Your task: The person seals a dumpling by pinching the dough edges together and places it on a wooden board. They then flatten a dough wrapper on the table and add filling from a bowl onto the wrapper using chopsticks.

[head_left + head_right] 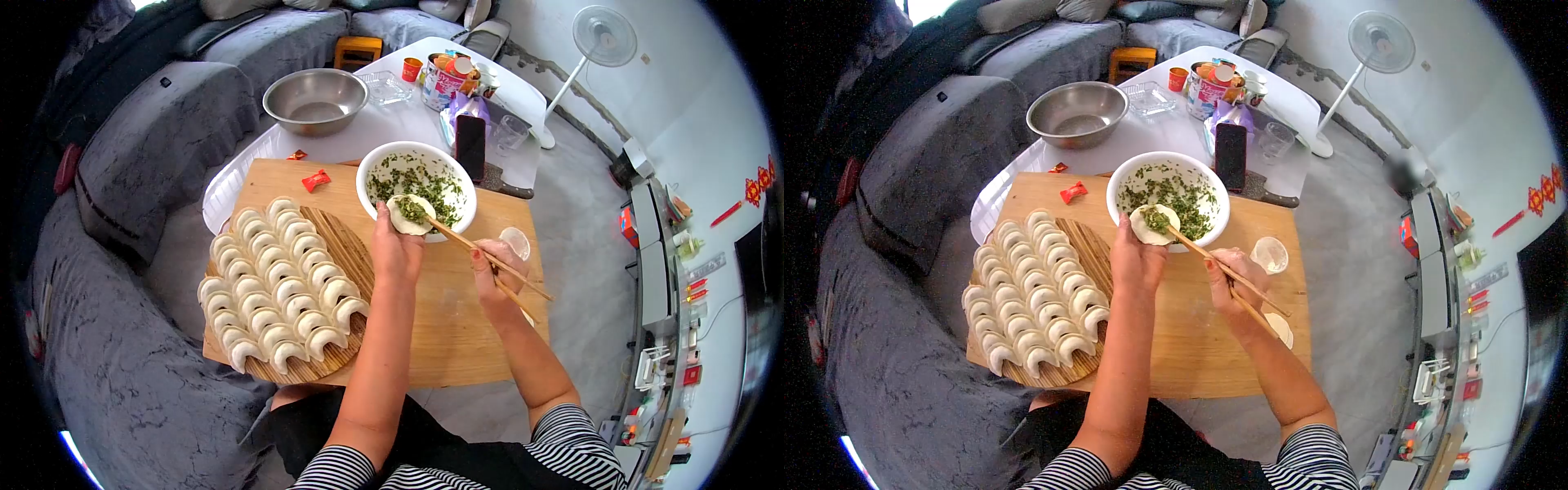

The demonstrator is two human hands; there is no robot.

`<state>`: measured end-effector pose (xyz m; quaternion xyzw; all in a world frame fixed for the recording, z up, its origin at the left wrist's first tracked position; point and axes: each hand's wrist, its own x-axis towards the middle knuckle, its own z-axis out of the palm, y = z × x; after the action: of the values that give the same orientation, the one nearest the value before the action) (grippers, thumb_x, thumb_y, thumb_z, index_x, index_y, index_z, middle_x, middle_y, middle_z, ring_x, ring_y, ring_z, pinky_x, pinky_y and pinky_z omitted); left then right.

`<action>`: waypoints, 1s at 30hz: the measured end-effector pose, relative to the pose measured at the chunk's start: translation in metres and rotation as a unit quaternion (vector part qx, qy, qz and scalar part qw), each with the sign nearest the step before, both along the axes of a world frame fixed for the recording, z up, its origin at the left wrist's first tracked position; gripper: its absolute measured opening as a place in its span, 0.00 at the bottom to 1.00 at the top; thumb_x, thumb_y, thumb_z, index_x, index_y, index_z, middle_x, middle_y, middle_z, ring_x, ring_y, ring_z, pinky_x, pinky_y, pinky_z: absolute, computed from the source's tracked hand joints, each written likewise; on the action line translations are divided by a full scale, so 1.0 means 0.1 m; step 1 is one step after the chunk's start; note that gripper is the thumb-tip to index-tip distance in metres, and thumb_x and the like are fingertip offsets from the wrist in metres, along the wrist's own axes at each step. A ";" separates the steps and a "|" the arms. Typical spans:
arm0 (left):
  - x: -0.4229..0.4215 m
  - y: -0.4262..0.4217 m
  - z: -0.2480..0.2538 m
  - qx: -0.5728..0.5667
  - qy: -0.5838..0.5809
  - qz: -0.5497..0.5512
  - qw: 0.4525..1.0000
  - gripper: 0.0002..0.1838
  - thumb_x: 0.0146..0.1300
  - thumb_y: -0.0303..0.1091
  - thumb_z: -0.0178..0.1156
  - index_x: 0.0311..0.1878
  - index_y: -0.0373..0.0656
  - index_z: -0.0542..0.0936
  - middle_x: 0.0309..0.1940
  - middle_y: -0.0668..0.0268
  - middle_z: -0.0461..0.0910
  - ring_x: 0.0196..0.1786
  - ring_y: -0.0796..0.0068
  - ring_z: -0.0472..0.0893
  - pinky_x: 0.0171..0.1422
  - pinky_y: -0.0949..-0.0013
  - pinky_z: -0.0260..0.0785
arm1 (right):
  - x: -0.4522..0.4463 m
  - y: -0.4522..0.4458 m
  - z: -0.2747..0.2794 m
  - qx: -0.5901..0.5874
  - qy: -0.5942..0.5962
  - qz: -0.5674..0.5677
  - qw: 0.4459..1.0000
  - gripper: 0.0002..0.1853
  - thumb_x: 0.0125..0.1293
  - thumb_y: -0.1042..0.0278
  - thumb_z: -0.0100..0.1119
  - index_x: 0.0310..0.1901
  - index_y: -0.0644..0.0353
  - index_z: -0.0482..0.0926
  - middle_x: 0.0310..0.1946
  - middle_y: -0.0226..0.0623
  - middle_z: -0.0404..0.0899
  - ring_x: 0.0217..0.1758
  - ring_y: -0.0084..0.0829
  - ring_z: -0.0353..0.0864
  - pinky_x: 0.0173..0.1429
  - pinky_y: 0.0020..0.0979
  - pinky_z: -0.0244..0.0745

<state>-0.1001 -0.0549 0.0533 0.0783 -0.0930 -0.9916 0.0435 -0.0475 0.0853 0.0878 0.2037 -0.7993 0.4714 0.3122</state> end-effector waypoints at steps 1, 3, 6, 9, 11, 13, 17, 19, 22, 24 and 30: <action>0.00 -0.01 0.00 -0.001 0.000 -0.001 1.000 0.24 0.74 0.43 0.36 0.65 0.36 0.58 0.62 0.55 0.65 0.64 0.60 0.68 0.67 0.53 0.64 | -0.01 -0.01 0.02 0.040 0.050 0.013 0.998 0.05 0.65 0.72 0.57 0.33 0.63 0.76 0.24 0.30 0.75 0.24 0.17 0.70 0.28 0.20 0.64; 0.02 -0.04 0.00 -0.003 -0.002 -0.004 1.000 0.23 0.75 0.42 0.36 0.65 0.36 0.59 0.62 0.56 0.65 0.63 0.61 0.68 0.67 0.53 0.64 | -0.07 0.02 -0.01 -0.054 0.011 0.006 0.998 0.05 0.65 0.72 0.56 0.33 0.63 0.76 0.24 0.29 0.74 0.24 0.17 0.70 0.28 0.20 0.64; -0.01 -0.07 -0.08 0.007 0.013 0.009 1.000 0.22 0.75 0.41 0.36 0.64 0.36 0.60 0.61 0.56 0.66 0.63 0.61 0.69 0.67 0.53 0.64 | -0.20 0.10 0.05 -0.174 -0.075 -0.027 0.982 0.06 0.66 0.71 0.56 0.32 0.63 0.76 0.22 0.27 0.73 0.23 0.18 0.69 0.28 0.20 0.63; 0.01 -0.14 -0.08 0.007 0.033 0.016 0.999 0.21 0.75 0.40 0.36 0.63 0.36 0.62 0.61 0.57 0.67 0.62 0.61 0.70 0.66 0.53 0.65 | -0.53 0.19 -0.05 -0.164 -0.109 -0.080 0.977 0.07 0.64 0.70 0.58 0.32 0.64 0.76 0.20 0.27 0.72 0.23 0.18 0.69 0.28 0.21 0.64; 0.02 -0.21 -0.07 -0.006 0.026 0.031 0.999 0.21 0.75 0.40 0.36 0.61 0.34 0.64 0.59 0.55 0.69 0.60 0.60 0.72 0.64 0.54 0.67 | -0.73 0.16 -0.13 -0.061 -0.067 -0.087 0.992 0.08 0.63 0.70 0.59 0.31 0.66 0.76 0.19 0.29 0.73 0.23 0.18 0.70 0.28 0.23 0.64; 0.06 -0.30 -0.01 -0.029 0.005 0.049 0.998 0.21 0.75 0.40 0.36 0.59 0.32 0.65 0.56 0.53 0.71 0.58 0.59 0.73 0.62 0.54 0.69 | -0.83 0.08 -0.18 -0.022 -0.056 -0.094 0.994 0.08 0.63 0.70 0.59 0.31 0.67 0.76 0.19 0.29 0.73 0.23 0.18 0.70 0.28 0.23 0.64; 0.06 -0.43 -0.06 -0.047 0.008 0.083 0.995 0.22 0.75 0.41 0.35 0.57 0.30 0.66 0.54 0.51 0.72 0.56 0.58 0.75 0.62 0.53 0.70 | -0.79 -0.02 -0.17 -0.074 -0.141 -0.004 0.987 0.08 0.63 0.70 0.58 0.30 0.67 0.76 0.19 0.28 0.72 0.24 0.17 0.68 0.28 0.23 0.63; 0.08 -0.47 -0.02 -0.059 0.000 0.099 0.993 0.23 0.75 0.41 0.35 0.57 0.29 0.65 0.54 0.49 0.72 0.56 0.56 0.75 0.62 0.53 0.70 | -0.70 -0.03 0.00 -0.093 -0.202 -0.011 0.975 0.08 0.63 0.71 0.59 0.29 0.66 0.77 0.19 0.28 0.72 0.24 0.16 0.67 0.28 0.23 0.62; 0.11 -0.53 0.01 -0.049 0.008 0.111 0.993 0.23 0.75 0.42 0.34 0.57 0.28 0.65 0.55 0.46 0.71 0.58 0.52 0.73 0.62 0.52 0.70 | -0.85 0.00 -0.06 -0.119 -0.141 0.010 0.983 0.08 0.63 0.69 0.59 0.32 0.65 0.77 0.20 0.26 0.72 0.25 0.15 0.67 0.29 0.22 0.62; 0.12 -0.51 0.02 -0.050 0.013 0.104 0.993 0.23 0.75 0.42 0.34 0.56 0.29 0.65 0.55 0.47 0.71 0.57 0.53 0.74 0.62 0.52 0.70 | -0.89 -0.09 -0.13 -0.104 -0.160 0.041 0.981 0.08 0.63 0.69 0.59 0.32 0.65 0.77 0.20 0.25 0.72 0.25 0.15 0.67 0.29 0.22 0.62; 0.04 -0.50 -0.15 -0.052 0.014 0.091 0.994 0.21 0.75 0.41 0.34 0.55 0.32 0.66 0.54 0.52 0.72 0.55 0.58 0.75 0.60 0.53 0.71 | -0.90 0.12 0.18 -0.094 -0.273 0.110 0.951 0.07 0.61 0.70 0.61 0.28 0.63 0.77 0.18 0.24 0.70 0.24 0.15 0.67 0.28 0.21 0.60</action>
<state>-0.0956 -0.1045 0.0379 0.0704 -0.1366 -0.9784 0.1385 -0.1380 0.0975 0.1053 0.1235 -0.7789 0.6132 0.0463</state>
